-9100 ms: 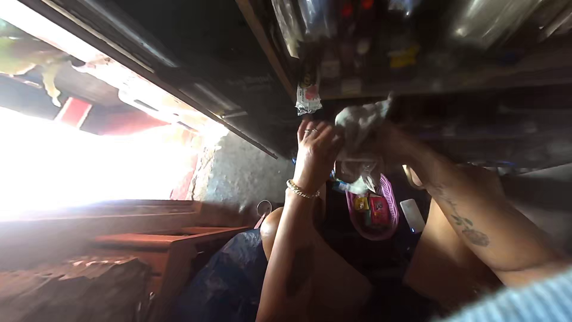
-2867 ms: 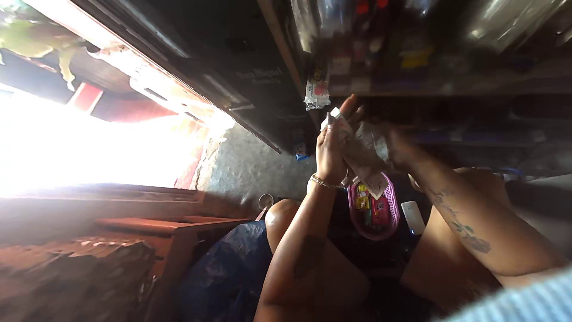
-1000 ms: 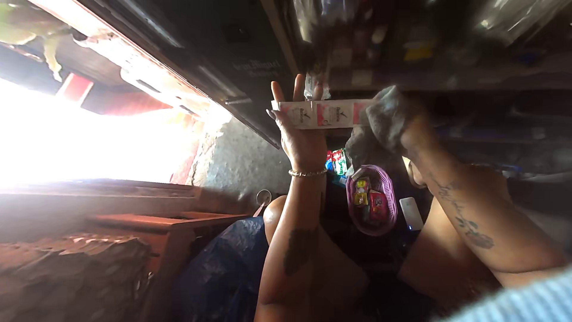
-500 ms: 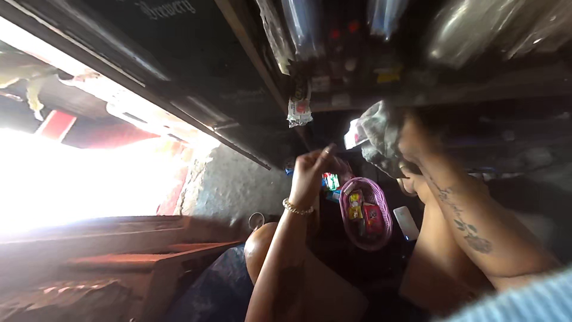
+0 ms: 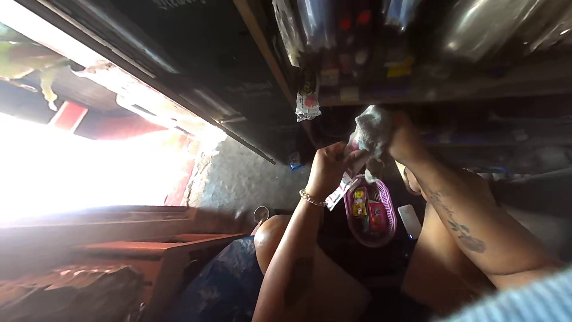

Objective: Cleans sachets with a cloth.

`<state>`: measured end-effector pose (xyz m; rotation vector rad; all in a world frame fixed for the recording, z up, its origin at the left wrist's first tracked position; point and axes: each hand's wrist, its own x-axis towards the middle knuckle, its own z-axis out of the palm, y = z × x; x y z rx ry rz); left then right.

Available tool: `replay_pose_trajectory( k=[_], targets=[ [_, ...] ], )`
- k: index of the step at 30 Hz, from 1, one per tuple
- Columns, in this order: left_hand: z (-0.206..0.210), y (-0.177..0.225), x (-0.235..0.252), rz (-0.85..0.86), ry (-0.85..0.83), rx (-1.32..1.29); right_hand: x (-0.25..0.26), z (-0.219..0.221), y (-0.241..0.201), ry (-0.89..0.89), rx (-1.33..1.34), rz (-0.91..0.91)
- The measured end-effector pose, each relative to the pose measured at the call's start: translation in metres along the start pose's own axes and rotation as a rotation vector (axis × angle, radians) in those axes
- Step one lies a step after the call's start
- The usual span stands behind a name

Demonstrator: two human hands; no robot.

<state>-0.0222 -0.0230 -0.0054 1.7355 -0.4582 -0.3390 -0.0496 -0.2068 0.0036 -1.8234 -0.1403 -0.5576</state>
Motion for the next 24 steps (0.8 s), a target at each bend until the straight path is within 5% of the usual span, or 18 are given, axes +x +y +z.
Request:
replay_pose_trajectory(
  k=[3,9,18,24],
  targets=[
    [-0.001,0.003,-0.001,-0.019,-0.001,0.010,0.002,-0.007,0.001,0.164,-0.040,0.053],
    [-0.003,-0.007,-0.001,0.084,0.080,-0.185,0.012,-0.018,-0.006,0.354,0.416,0.327],
    [0.004,-0.006,0.004,0.083,0.164,-0.265,-0.004,-0.012,-0.004,0.130,0.347,0.418],
    [0.011,-0.008,0.007,0.096,0.164,-0.327,-0.002,-0.006,0.006,-0.141,0.429,0.278]
  ],
)
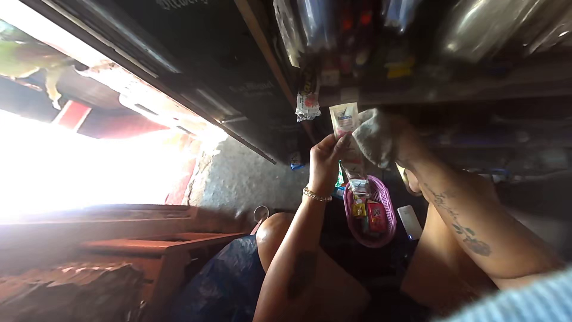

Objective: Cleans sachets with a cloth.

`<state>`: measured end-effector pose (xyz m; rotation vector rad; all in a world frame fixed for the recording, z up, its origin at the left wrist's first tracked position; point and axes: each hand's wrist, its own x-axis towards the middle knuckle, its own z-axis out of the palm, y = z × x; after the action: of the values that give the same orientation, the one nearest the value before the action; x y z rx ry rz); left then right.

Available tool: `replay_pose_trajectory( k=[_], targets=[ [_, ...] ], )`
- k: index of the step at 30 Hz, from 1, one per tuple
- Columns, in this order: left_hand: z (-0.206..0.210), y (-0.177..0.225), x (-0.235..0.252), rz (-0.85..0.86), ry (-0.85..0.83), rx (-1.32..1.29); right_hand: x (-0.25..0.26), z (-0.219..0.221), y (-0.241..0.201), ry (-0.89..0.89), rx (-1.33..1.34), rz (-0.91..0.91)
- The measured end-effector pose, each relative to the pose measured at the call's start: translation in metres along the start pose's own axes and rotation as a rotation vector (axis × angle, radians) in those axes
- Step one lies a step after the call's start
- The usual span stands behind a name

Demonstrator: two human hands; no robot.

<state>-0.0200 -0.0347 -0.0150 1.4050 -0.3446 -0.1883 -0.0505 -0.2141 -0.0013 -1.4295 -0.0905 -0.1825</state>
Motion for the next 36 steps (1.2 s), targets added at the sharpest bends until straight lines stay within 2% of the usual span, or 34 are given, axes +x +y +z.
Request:
replay_pose_trajectory(
  k=[13,23,27,36],
  targets=[
    [0.003,-0.002,-0.001,0.045,-0.051,0.049,-0.002,0.007,0.005,0.035,-0.099,-0.233],
    [0.000,-0.002,-0.001,0.052,-0.074,0.051,-0.003,0.011,0.006,0.073,0.020,-0.194],
    [0.001,0.000,0.000,0.058,-0.075,0.046,-0.005,0.011,0.004,0.083,-0.020,-0.193],
    [0.005,0.007,0.002,0.032,-0.092,0.089,-0.007,0.015,0.005,0.205,0.134,-0.119]
  ],
)
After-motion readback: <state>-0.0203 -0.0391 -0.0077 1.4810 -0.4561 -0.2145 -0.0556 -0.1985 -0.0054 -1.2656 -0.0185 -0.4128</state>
